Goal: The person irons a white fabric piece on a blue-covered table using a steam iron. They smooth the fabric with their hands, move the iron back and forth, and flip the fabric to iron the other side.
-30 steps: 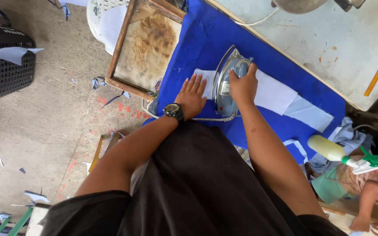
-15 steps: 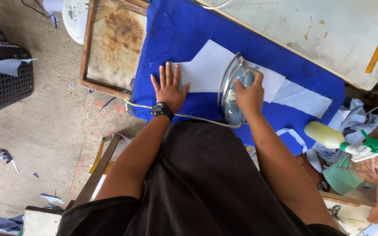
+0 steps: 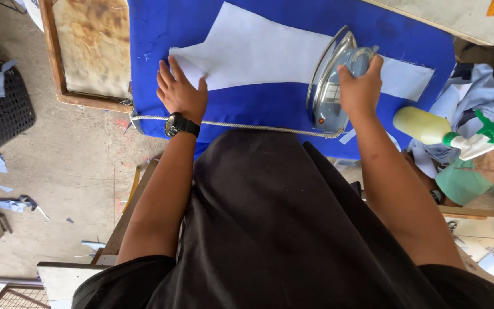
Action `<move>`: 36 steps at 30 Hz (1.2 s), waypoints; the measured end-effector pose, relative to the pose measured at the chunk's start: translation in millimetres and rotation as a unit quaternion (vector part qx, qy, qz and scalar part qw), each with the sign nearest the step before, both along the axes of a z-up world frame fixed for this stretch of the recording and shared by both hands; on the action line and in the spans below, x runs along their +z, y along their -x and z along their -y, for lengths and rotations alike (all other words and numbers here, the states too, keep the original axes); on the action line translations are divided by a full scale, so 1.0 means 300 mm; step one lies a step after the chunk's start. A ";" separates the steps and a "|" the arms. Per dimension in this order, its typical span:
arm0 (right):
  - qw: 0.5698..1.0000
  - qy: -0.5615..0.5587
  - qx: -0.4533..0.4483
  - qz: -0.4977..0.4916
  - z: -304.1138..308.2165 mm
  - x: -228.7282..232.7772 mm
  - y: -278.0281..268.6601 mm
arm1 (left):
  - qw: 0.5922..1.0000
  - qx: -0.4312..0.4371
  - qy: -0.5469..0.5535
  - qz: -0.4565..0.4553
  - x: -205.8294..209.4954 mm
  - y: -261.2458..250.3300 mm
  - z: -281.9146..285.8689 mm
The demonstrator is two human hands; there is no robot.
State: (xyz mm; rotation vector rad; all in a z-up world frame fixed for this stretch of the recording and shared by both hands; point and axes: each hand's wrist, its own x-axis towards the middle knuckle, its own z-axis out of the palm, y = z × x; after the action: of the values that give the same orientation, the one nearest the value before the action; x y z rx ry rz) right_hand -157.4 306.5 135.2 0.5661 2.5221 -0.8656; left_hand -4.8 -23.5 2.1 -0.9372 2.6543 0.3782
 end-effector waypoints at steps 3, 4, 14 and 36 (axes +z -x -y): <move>0.999 -0.006 0.010 -0.035 -0.041 -0.036 0.045 | 0.998 0.054 0.025 -0.006 -0.015 0.021 0.005; 0.999 -0.008 0.018 -0.035 -0.047 -0.039 0.061 | 0.997 0.076 0.022 -0.022 -0.022 0.028 0.011; 0.998 0.004 0.046 0.048 -0.006 0.057 -0.063 | 0.982 0.166 -0.032 -0.080 -0.051 0.062 0.123; 0.991 -0.004 0.055 -0.123 -0.168 -0.142 0.124 | 0.950 0.178 -0.231 -0.115 -0.148 -0.062 0.329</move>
State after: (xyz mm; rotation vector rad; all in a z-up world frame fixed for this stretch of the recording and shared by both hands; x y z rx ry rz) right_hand -194.5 356.9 92.6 0.3352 2.7488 -0.9329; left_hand 13.7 -122.2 -42.1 -1.2631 2.3996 1.1991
